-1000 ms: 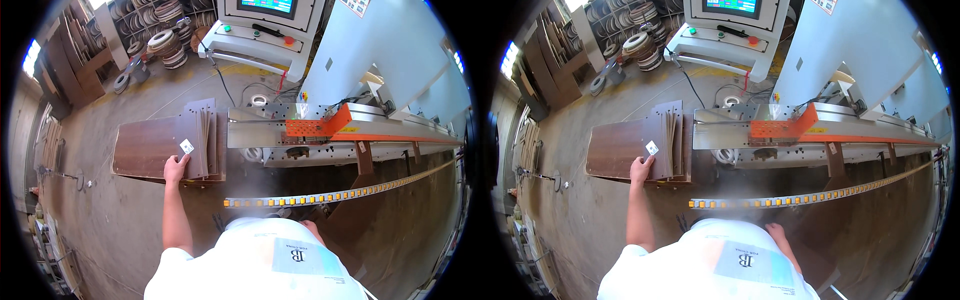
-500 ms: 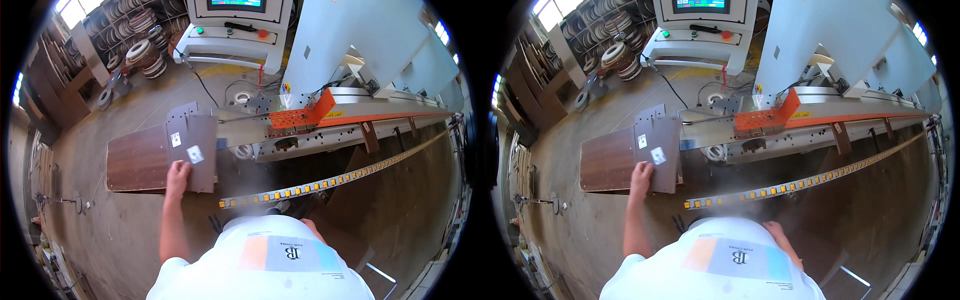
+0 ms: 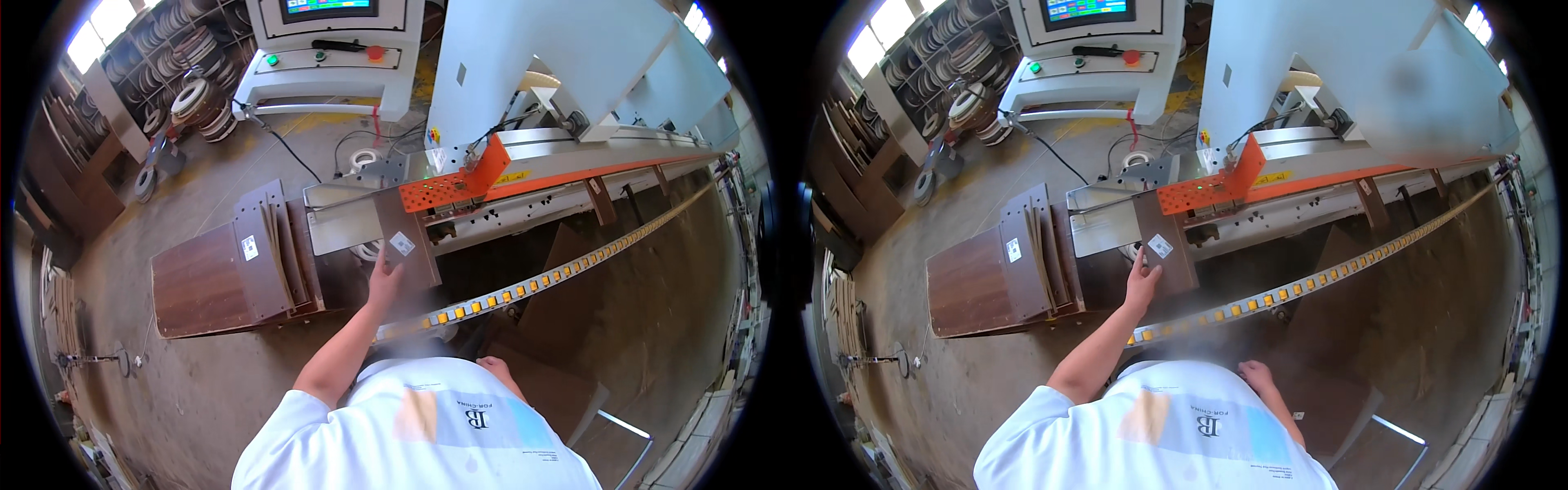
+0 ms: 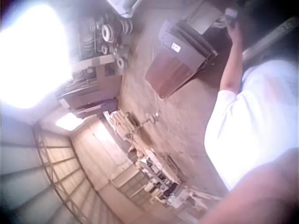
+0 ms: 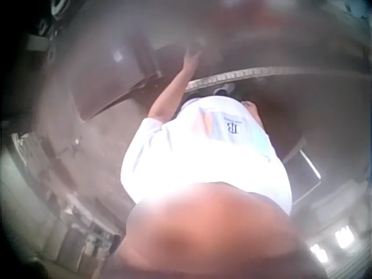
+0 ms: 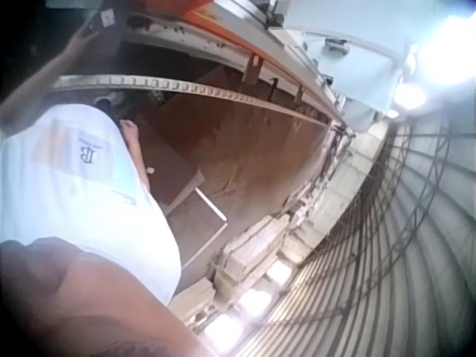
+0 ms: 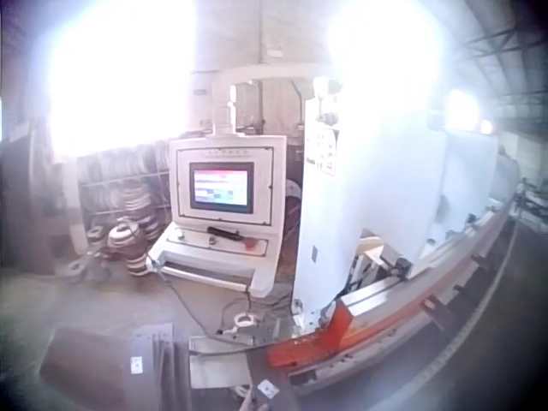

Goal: The person interacts with the control interface of an industrial machine and handles a handheld scanning device. They move several wooden panels from one stack to another and feed the panels one by one into the machine's processing track by hand.

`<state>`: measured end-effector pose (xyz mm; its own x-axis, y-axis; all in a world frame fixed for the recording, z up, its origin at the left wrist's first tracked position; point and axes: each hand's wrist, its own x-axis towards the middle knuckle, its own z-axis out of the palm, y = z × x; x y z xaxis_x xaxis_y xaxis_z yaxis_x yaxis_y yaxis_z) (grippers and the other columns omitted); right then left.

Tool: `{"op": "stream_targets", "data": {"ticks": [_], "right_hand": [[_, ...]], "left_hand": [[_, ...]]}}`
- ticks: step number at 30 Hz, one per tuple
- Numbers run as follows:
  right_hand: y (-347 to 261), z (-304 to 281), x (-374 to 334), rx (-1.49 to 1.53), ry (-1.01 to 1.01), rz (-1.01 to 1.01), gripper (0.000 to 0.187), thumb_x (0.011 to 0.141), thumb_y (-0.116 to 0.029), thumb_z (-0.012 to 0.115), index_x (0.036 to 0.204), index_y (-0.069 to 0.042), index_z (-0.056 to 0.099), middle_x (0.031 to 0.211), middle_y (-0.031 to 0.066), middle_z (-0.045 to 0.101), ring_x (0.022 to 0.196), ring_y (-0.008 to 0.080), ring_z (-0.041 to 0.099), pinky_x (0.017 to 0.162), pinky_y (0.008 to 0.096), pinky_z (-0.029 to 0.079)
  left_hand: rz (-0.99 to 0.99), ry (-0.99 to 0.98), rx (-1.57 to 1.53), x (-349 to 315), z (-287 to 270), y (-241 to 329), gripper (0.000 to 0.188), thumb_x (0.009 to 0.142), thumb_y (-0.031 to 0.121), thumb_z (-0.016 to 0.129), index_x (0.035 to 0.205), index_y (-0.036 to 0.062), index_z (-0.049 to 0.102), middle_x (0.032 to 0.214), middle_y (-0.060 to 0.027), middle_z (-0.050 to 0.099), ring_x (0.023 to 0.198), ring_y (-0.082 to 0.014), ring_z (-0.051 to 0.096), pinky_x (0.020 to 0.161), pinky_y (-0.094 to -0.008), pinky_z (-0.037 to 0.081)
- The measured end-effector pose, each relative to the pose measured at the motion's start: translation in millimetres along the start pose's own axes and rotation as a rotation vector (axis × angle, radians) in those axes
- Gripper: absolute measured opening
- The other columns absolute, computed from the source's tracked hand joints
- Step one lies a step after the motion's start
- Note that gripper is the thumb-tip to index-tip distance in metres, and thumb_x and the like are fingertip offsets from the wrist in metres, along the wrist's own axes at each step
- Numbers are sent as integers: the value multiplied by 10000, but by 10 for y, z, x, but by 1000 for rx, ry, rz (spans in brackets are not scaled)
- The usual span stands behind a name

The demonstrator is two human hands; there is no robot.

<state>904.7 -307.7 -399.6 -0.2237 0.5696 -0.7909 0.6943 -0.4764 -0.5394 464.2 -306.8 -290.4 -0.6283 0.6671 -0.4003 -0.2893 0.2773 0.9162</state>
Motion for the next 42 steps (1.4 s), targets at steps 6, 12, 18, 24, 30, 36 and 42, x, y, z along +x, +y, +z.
{"op": "stream_targets", "data": {"ticks": [6, 12, 18, 24, 30, 36, 42], "right_hand": [[552, -172, 112, 20, 22, -21, 375, 918, -354, 670, 959, 11, 748, 898, 130, 746, 832, 232, 704, 778, 350, 542], [917, -345, 89, 120, 71, 28, 390, 920, -377, 677, 947, 5, 752, 864, 125, 739, 783, 227, 689, 746, 364, 541], [157, -502, -241, 160, 60, 59, 340, 935, -311, 693, 1013, 17, 736, 887, 109, 739, 765, 198, 682, 716, 327, 543], [127, -567, -272, 164, 51, 60, 326, 953, -279, 675, 1028, 34, 727, 902, 117, 743, 805, 188, 691, 727, 323, 549], [423, -417, -79, 47, 24, -32, 374, 958, -305, 672, 1055, 51, 730, 937, 134, 749, 851, 207, 698, 767, 342, 549], [137, -211, -23, 44, -90, -147, 376, 955, -301, 674, 1057, 57, 726, 928, 143, 745, 865, 205, 691, 767, 358, 540], [-247, -105, 363, -177, -67, -214, 337, 939, -285, 667, 1007, 39, 731, 875, 167, 729, 821, 262, 695, 746, 380, 535]], "left_hand": [[74, 2, -82, 207, 438, -140, 796, 933, 81, 680, 1616, 176, 281, 766, 30, 541, 619, -55, 456, 532, -241, 388], [1, -2, -22, 255, 1156, 1, 809, 904, 81, 710, 1604, 152, 313, 756, 29, 563, 632, -54, 496, 543, -242, 413], [167, 40, -64, 699, 1811, -535, 788, 902, 70, 708, 1594, 154, 341, 806, -3, 631, 613, -77, 526, 520, -268, 442], [-96, -242, -50, 604, 2041, 37, 678, 930, 89, 658, 1551, 233, 427, 844, -31, 671, 664, -121, 647, 508, -297, 515], [259, -224, 328, 541, 993, 546, 339, 899, 177, 681, 1222, 74, 689, 871, -69, 729, 745, -166, 700, 729, -317, 550], [721, 490, 861, 17, -1126, 1098, 330, 896, 245, 706, 1198, 114, 676, 1106, -93, 720, 1010, -289, 660, 826, -435, 534], [29, 741, 1326, -580, -2432, 1139, 1046, 749, 521, 808, 1547, 56, 317, 1587, -134, 350, 1370, -364, 447, 1043, -481, 469]]}}
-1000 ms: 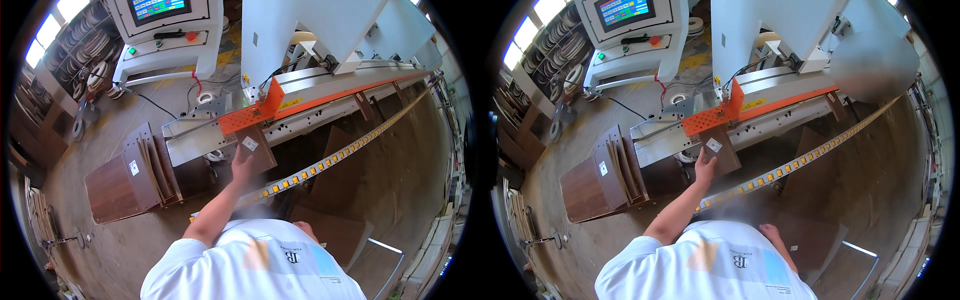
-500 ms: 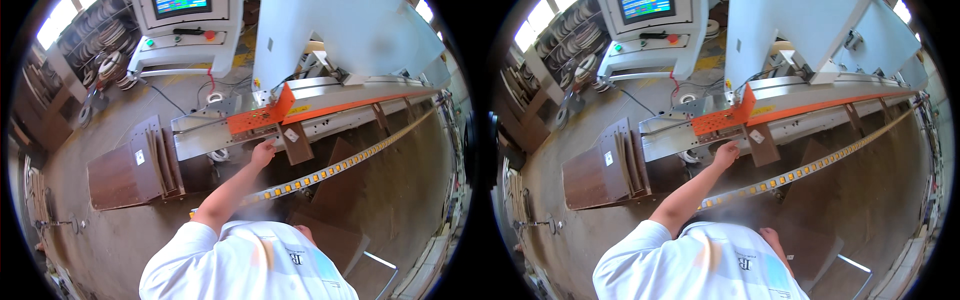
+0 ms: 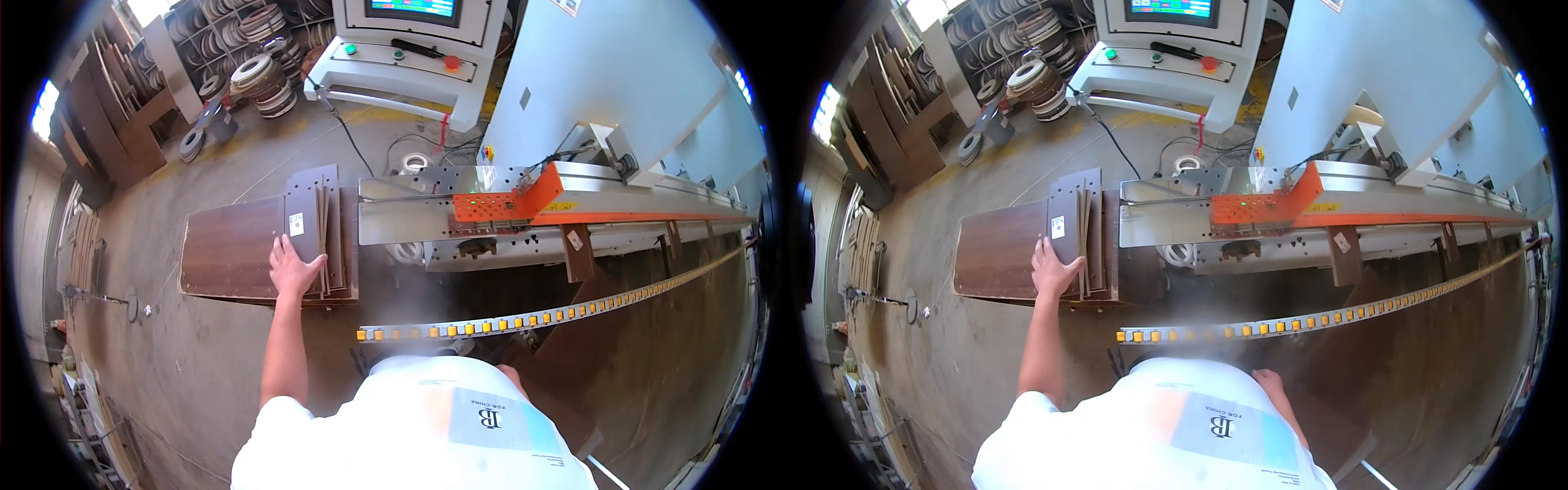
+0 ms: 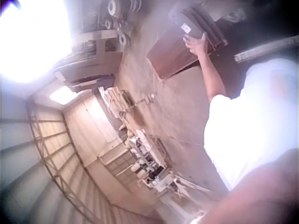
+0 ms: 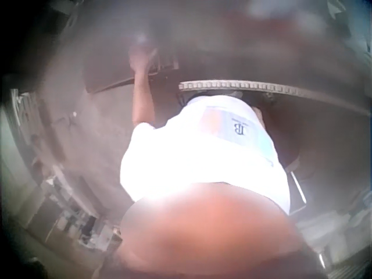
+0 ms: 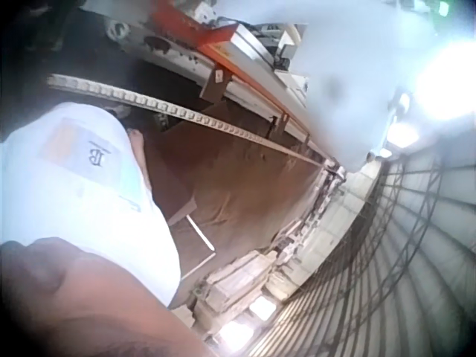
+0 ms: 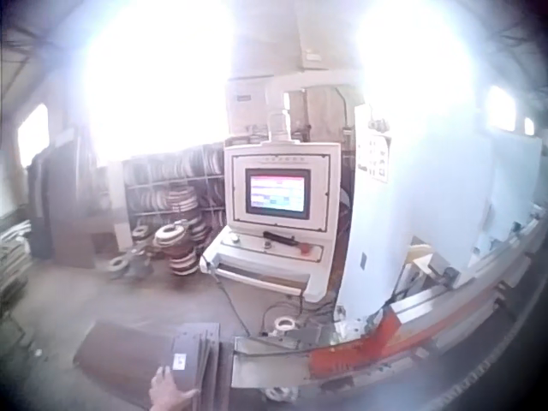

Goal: The person interacts with the control interface of an industrial machine and handles a handheld scanning device. They move several wooden panels from one stack to another and feed the panels one by one into the machine's processing track by hand.

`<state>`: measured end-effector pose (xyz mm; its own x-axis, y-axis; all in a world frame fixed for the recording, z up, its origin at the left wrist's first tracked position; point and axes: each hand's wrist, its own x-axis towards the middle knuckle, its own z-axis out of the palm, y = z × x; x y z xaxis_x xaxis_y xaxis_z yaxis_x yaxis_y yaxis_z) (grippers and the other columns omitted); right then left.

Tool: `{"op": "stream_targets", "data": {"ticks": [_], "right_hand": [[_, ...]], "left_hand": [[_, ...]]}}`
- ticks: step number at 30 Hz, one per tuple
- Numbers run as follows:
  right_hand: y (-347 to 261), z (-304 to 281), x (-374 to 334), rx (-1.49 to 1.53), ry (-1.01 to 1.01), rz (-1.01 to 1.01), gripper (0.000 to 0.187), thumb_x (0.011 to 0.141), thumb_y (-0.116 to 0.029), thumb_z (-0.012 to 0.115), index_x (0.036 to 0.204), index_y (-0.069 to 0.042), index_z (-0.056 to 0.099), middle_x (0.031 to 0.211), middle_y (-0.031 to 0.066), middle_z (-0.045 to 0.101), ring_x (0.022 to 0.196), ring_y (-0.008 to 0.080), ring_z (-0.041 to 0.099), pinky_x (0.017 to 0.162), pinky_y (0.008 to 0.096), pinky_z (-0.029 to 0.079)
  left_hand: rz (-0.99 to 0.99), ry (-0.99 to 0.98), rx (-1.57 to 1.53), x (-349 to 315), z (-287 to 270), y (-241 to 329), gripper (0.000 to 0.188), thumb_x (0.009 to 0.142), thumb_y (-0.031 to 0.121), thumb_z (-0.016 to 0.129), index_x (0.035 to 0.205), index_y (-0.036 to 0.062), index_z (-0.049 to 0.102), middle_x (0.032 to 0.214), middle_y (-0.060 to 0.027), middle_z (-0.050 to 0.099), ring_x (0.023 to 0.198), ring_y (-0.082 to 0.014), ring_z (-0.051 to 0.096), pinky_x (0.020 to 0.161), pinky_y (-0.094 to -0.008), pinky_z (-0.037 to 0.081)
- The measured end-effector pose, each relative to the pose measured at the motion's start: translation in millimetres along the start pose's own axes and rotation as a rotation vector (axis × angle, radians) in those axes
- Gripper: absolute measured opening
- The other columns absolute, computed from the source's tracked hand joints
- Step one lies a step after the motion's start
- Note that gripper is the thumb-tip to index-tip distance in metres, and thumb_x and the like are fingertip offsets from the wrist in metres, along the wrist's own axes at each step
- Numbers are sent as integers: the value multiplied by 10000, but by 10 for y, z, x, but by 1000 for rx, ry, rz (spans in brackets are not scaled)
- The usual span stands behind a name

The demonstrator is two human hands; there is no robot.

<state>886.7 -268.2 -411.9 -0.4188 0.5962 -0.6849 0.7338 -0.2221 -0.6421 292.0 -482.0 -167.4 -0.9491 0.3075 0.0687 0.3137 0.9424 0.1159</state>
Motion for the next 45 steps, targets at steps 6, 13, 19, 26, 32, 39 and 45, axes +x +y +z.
{"op": "stream_targets", "data": {"ticks": [6, 13, 19, 26, 32, 39, 45], "right_hand": [[-894, 184, -25, -101, -10, 27, 343, 914, -306, 655, 956, 24, 739, 888, 176, 733, 827, 277, 710, 766, 386, 539], [-456, 313, 47, -175, 1, -9, 384, 907, -358, 649, 978, 7, 744, 913, 187, 732, 855, 306, 706, 790, 390, 539], [-251, 338, -211, -45, 16, 91, 391, 900, -363, 663, 984, 10, 742, 914, 178, 736, 881, 303, 705, 803, 394, 538], [-117, 272, -263, 59, 46, 114, 339, 915, -327, 672, 1002, -6, 739, 862, 109, 735, 762, 218, 682, 721, 349, 534], [-100, 178, -371, 213, 39, 205, 327, 926, -327, 677, 991, -13, 740, 850, 89, 730, 730, 195, 666, 688, 336, 529], [887, 120, -368, 176, 74, 211, 384, 928, -352, 676, 1074, -4, 746, 949, 139, 752, 832, 264, 701, 782, 383, 552], [984, -52, -407, 194, 84, 234, 378, 932, -354, 675, 1067, -9, 748, 959, 134, 747, 826, 246, 701, 767, 371, 554]], "left_hand": [[-231, -171, -142, 51, -146, -608, 1335, 597, 641, 879, 1590, 50, 209, 1619, -198, 289, 1408, -388, 424, 1092, -499, 451], [-217, -39, -839, 104, -39, -1012, 666, 893, 178, 766, 1446, -14, 449, 1218, -187, 672, 1051, -245, 670, 905, -357, 540], [-104, -221, -1090, -359, -45, 42, 739, 924, 141, 729, 1544, 26, 344, 1283, -141, 565, 1052, -168, 588, 855, -293, 530], [-21, -566, -1368, -813, 1133, 1366, 732, 897, 120, 750, 1534, 68, 393, 1008, -89, 677, 846, -128, 642, 715, -283, 536], [-38, -594, -1362, -901, 1776, 1959, 707, 958, 100, 679, 1580, 113, 345, 910, -39, 637, 791, -102, 602, 664, -259, 491], [-42, -555, -1273, -923, 1876, 2509, 701, 904, 177, 733, 1538, 116, 440, 819, -2, 597, 724, -74, 540, 677, -266, 483], [7, -457, -1435, -1098, 2122, 3086, 716, 888, 100, 754, 1533, 75, 443, 744, 39, 564, 650, -46, 491, 592, -229, 424]]}}
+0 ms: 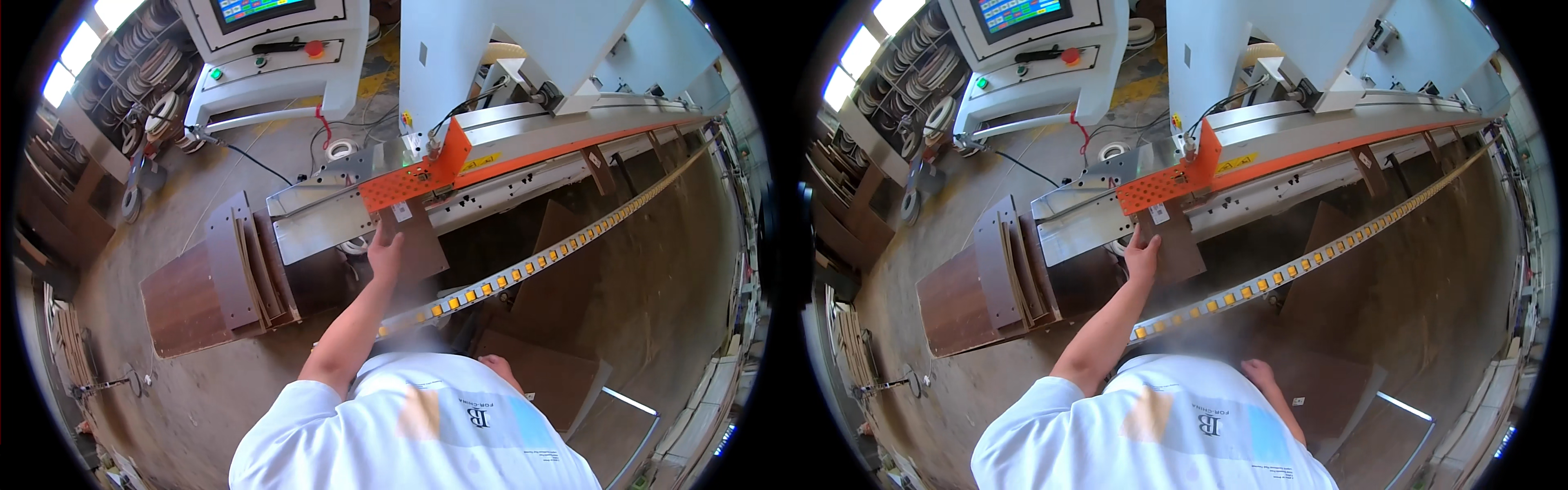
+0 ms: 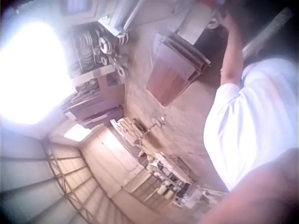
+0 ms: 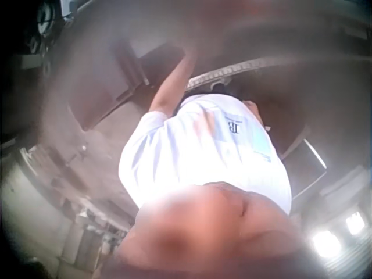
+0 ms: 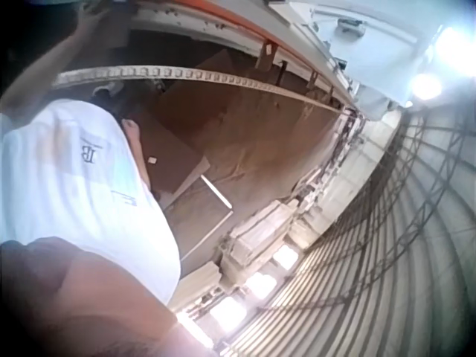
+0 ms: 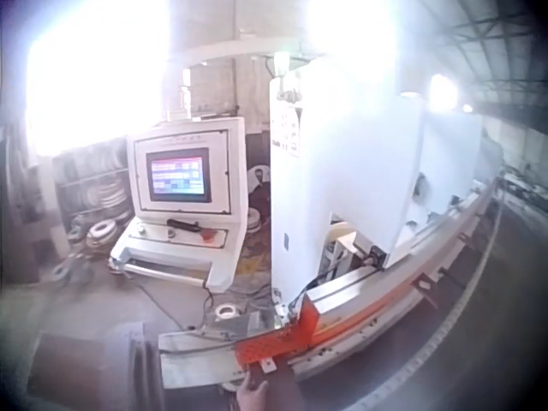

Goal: The person interacts with the control interface of an industrial machine and handles a handheld scanning device. They move several wooden panels from one stack to another and feed the panels one by one into the machine's processing track by hand.

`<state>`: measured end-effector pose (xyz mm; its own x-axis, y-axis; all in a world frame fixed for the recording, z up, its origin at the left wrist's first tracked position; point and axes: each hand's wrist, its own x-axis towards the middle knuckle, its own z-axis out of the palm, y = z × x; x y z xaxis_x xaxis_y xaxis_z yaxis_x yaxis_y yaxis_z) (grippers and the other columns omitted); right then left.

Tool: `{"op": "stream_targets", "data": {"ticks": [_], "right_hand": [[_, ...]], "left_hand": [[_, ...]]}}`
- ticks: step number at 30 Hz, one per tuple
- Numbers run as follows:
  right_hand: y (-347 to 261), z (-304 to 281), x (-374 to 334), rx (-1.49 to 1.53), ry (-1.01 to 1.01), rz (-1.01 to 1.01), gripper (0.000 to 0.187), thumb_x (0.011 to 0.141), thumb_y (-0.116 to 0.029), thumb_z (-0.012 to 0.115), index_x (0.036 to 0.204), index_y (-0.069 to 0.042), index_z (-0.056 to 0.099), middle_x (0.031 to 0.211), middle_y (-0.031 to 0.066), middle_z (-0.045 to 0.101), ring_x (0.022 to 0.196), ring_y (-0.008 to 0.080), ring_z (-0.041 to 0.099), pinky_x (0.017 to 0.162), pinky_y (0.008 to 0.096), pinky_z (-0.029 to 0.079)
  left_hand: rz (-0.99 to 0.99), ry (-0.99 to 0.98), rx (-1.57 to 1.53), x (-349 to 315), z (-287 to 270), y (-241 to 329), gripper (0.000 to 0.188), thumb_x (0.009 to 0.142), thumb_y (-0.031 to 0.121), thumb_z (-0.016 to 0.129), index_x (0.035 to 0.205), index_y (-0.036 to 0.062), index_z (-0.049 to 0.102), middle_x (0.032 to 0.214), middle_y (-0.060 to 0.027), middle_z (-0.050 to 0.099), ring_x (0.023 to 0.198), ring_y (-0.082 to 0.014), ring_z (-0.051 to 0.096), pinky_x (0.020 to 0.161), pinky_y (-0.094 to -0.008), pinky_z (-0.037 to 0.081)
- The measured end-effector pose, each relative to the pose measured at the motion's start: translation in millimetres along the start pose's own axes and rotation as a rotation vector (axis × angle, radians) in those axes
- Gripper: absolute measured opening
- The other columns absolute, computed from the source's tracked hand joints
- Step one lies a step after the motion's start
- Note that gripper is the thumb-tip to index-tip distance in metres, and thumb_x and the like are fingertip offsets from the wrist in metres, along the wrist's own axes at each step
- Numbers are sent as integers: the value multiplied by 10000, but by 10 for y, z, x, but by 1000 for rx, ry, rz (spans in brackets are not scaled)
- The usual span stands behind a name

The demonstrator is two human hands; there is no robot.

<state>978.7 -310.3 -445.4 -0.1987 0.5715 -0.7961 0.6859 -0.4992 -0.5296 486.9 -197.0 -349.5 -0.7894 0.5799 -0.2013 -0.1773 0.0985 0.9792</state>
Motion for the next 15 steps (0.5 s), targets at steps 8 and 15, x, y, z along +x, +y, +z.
{"op": "stream_targets", "data": {"ticks": [8, 15], "right_hand": [[-675, -179, -375, 129, 69, 21, 336, 928, -316, 684, 999, 7, 742, 894, 106, 735, 770, 180, 678, 704, 326, 543], [-664, -223, -467, 129, 74, -25, 320, 935, -307, 677, 990, 2, 741, 817, 75, 724, 684, 148, 642, 638, 304, 516]], "left_hand": [[-53, -27, -27, -58, 1105, 71, 743, 858, 116, 778, 1526, 78, 455, 817, 12, 639, 676, -55, 536, 630, -235, 466], [-310, -319, 201, 24, 1050, 628, 570, 880, 208, 724, 1425, 127, 579, 919, -75, 732, 723, -191, 685, 754, -361, 565]]}}
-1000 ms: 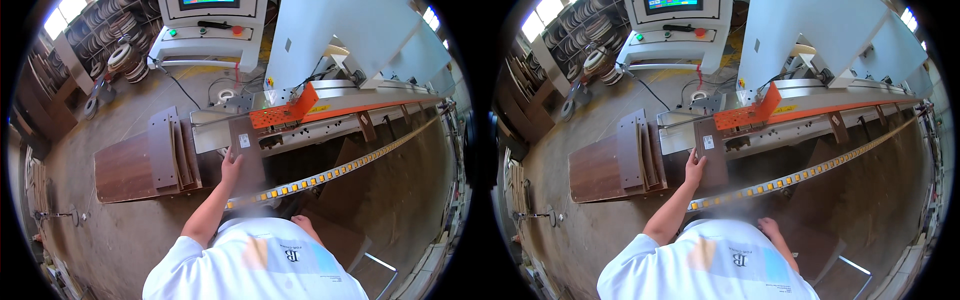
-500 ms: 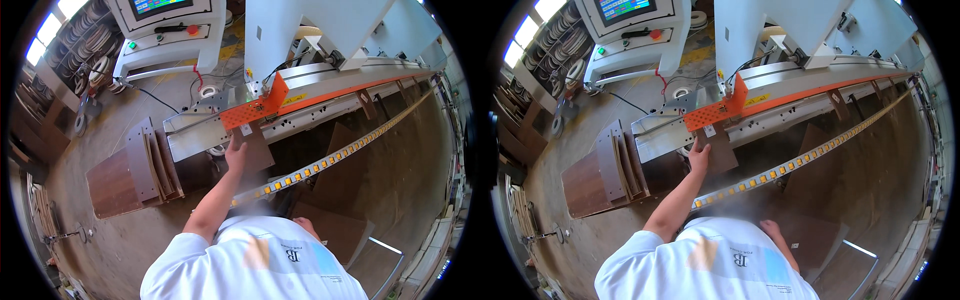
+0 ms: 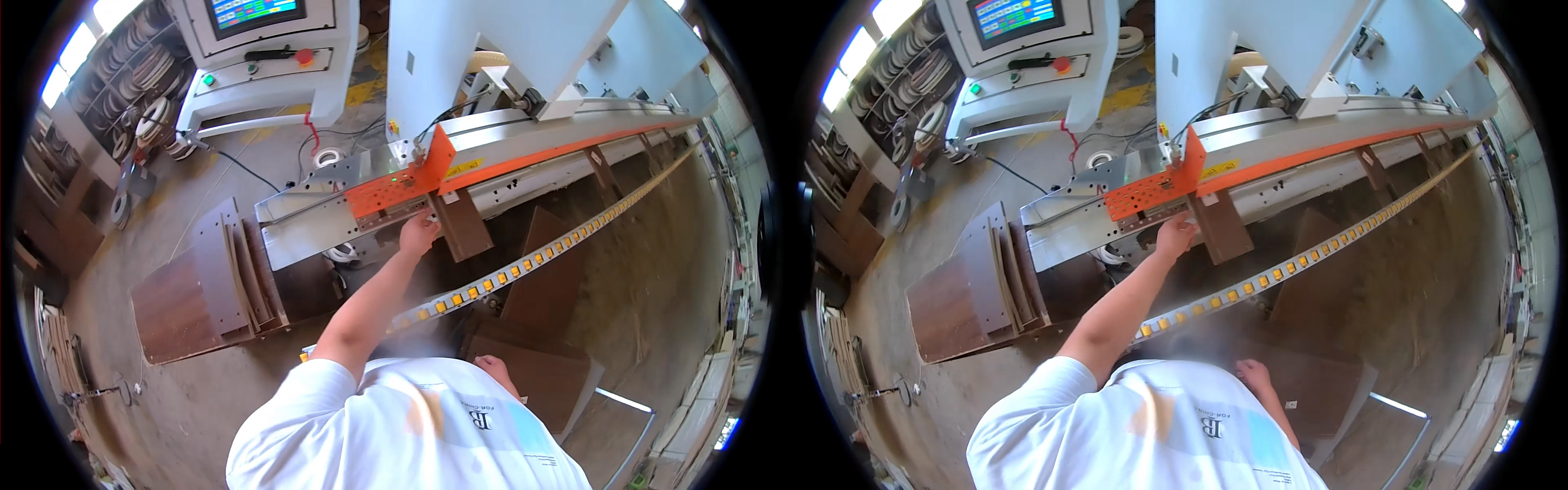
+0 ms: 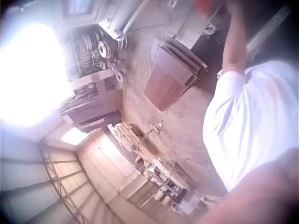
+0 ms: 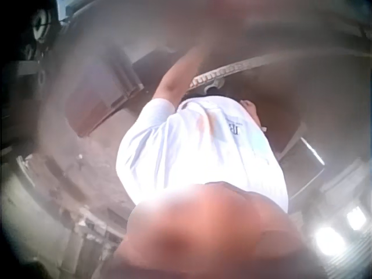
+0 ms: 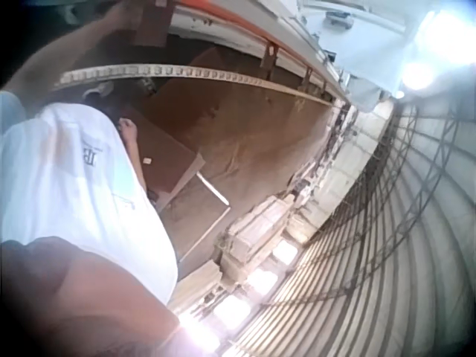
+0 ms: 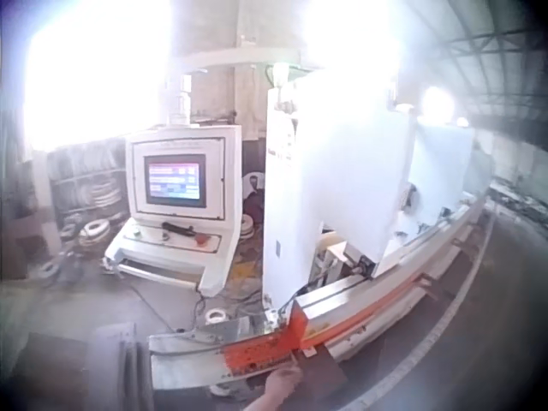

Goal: The person interacts with the control interface of an industrial machine and handles a handheld scanning device. They move several wooden panels from one stack to another and feed the panels one by one into the machine's processing track by hand.

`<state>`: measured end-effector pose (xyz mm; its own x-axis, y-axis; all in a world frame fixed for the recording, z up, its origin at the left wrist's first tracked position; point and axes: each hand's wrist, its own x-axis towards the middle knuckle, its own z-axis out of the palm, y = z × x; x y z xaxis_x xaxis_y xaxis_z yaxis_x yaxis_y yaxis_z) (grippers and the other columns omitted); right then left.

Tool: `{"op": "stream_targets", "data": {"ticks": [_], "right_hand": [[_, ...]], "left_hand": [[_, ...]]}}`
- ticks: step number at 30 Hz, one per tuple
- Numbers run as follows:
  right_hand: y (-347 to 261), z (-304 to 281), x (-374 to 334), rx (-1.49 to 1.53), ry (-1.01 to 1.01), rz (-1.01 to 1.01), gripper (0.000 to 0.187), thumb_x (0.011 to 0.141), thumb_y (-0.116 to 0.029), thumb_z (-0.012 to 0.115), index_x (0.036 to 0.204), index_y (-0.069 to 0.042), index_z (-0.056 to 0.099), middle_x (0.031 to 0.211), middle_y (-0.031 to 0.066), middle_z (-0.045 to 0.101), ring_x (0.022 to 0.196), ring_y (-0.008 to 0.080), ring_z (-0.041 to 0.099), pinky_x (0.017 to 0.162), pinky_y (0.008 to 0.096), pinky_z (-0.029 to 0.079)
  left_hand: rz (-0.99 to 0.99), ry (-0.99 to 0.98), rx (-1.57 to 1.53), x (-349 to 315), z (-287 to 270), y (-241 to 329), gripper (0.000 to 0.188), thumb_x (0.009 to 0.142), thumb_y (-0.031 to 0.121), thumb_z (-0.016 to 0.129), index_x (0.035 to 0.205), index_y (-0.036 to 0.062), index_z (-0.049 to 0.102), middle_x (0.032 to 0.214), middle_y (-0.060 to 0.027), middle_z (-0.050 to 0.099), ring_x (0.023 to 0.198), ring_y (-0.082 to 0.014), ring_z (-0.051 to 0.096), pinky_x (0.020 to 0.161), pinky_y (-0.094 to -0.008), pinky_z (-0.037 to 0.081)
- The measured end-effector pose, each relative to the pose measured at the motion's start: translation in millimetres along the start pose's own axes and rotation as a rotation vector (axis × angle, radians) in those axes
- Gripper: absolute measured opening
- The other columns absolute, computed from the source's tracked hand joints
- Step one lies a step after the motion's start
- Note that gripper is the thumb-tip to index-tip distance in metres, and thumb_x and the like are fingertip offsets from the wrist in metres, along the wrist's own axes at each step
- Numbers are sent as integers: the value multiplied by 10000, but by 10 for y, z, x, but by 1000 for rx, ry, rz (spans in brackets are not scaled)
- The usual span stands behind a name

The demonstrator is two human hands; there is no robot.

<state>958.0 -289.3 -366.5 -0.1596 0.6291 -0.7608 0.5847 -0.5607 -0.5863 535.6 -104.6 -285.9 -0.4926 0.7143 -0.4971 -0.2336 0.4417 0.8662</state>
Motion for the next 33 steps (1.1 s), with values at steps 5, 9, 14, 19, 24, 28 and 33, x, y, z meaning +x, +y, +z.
{"op": "stream_targets", "data": {"ticks": [5, 9, 14, 19, 24, 28, 33], "right_hand": [[188, 155, 209, -47, -22, -31, 333, 935, -315, 675, 963, 10, 744, 833, 104, 730, 760, 179, 674, 724, 327, 529], [190, 338, 294, -49, -93, -90, 329, 928, -300, 678, 958, 22, 744, 863, 137, 734, 815, 212, 688, 759, 353, 534], [-278, 589, 280, -264, -157, -221, 315, 924, -288, 668, 952, 16, 745, 862, 134, 735, 800, 228, 689, 744, 363, 534], [-434, 760, 439, -340, -171, -206, 310, 921, -284, 662, 946, 13, 743, 847, 125, 733, 764, 240, 689, 712, 365, 530], [-889, 993, 128, -408, -149, -186, 316, 928, -292, 658, 968, 12, 734, 806, 110, 717, 728, 217, 674, 692, 346, 526], [-940, 1065, -29, -416, -175, -129, 317, 956, -256, 668, 1065, 35, 732, 930, 165, 742, 836, 233, 697, 751, 354, 542], [-407, 988, 125, -329, -166, -107, 338, 932, -318, 674, 983, 10, 739, 862, 114, 734, 768, 212, 679, 733, 355, 530]], "left_hand": [[562, 117, 358, -494, -1114, 316, 465, 857, 209, 740, 1290, 67, 647, 1046, -128, 732, 928, -305, 698, 864, -413, 545], [683, 605, 799, -821, -2699, 250, 535, 837, 290, 785, 1293, 56, 631, 1207, -143, 672, 1182, -323, 607, 1004, -439, 475], [-86, 982, 1211, -1752, -4219, 54, 1031, 786, 567, 774, 1557, 70, 303, 1613, -149, 324, 1462, -363, 335, 1093, -529, 413], [-235, 727, 766, -2053, -4791, -137, 1064, 681, 641, 824, 1462, 41, 423, 1429, -185, 566, 1263, -345, 589, 1025, -444, 489], [-116, 799, 790, -2284, -5016, -209, 708, 740, 573, 817, 1171, 40, 638, 1111, -171, 730, 1073, -339, 687, 905, -439, 530], [139, 770, 579, -2305, -5000, -323, 462, 865, 419, 767, 1044, 6, 663, 949, -167, 737, 846, -325, 707, 781, -412, 537], [299, 522, 235, -2025, -4116, -611, 382, 919, 197, 746, 1231, 7, 634, 910, -53, 670, 790, -139, 612, 742, -296, 522]]}}
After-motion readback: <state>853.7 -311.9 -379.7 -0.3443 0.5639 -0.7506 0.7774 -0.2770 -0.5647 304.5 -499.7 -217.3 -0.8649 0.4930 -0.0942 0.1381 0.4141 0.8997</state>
